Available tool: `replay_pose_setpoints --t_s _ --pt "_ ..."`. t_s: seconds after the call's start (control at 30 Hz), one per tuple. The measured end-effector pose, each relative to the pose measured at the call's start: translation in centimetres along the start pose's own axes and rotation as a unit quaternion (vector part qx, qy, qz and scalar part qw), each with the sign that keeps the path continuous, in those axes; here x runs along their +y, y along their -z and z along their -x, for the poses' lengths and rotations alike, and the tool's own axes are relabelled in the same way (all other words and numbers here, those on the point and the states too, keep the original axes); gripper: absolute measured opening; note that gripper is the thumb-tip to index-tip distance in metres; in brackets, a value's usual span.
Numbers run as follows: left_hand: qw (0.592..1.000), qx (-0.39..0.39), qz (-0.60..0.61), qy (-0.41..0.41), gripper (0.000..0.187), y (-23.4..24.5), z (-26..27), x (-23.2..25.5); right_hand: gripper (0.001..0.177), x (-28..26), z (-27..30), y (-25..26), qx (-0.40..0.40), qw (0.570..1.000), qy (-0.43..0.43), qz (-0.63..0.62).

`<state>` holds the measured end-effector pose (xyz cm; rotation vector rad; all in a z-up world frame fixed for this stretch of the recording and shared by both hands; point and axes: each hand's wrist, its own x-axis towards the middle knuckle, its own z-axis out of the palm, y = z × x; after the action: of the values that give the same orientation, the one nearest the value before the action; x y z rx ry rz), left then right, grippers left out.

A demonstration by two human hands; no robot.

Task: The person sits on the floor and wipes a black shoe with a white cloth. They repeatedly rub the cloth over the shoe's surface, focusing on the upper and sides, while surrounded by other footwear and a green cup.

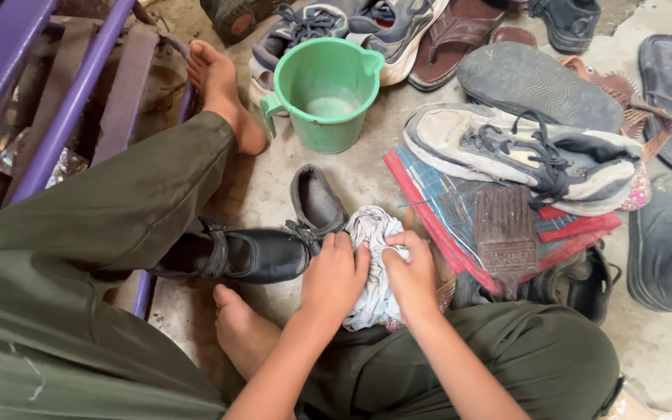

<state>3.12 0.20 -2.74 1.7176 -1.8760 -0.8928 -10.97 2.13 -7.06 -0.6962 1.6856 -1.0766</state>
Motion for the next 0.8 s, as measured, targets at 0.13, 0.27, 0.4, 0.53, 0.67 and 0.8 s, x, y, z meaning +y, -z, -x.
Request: replay_pose_setpoints --t_s 0.13,0.27,0.4,0.53,0.67,0.8 --pt "0.999 -0.009 -0.004 0.037 0.038 -0.2 0.9 0.0 0.014 0.5 0.3 -1.1 0.059 0.993 0.098 0.041" --pt "0.998 0.036 0.031 0.032 0.046 -1.2 2.9 0.1 0.007 3.5 0.2 0.2 -0.034 0.997 0.068 -0.027" --pt "0.991 -0.044 -0.001 0.126 0.073 -0.4 5.3 0.4 0.008 3.6 1.3 2.2 -0.139 0.990 -0.011 0.011" --pt "0.999 -0.022 -0.021 -0.033 0.085 0.7 6.8 0.7 0.019 0.1 2.0 2.8 -0.175 0.970 -0.122 -0.119" --pt "0.962 -0.021 0.127 -0.241 0.119 2.5 7.7 0.9 0.045 -2.1 1.3 3.5 -0.167 0.876 -0.168 -0.420" --pt "0.960 -0.184 0.182 -0.107 0.107 1.1 7.5 -0.8 0.048 -2.7 1.0 3.0 -0.042 0.868 -0.158 -0.470"
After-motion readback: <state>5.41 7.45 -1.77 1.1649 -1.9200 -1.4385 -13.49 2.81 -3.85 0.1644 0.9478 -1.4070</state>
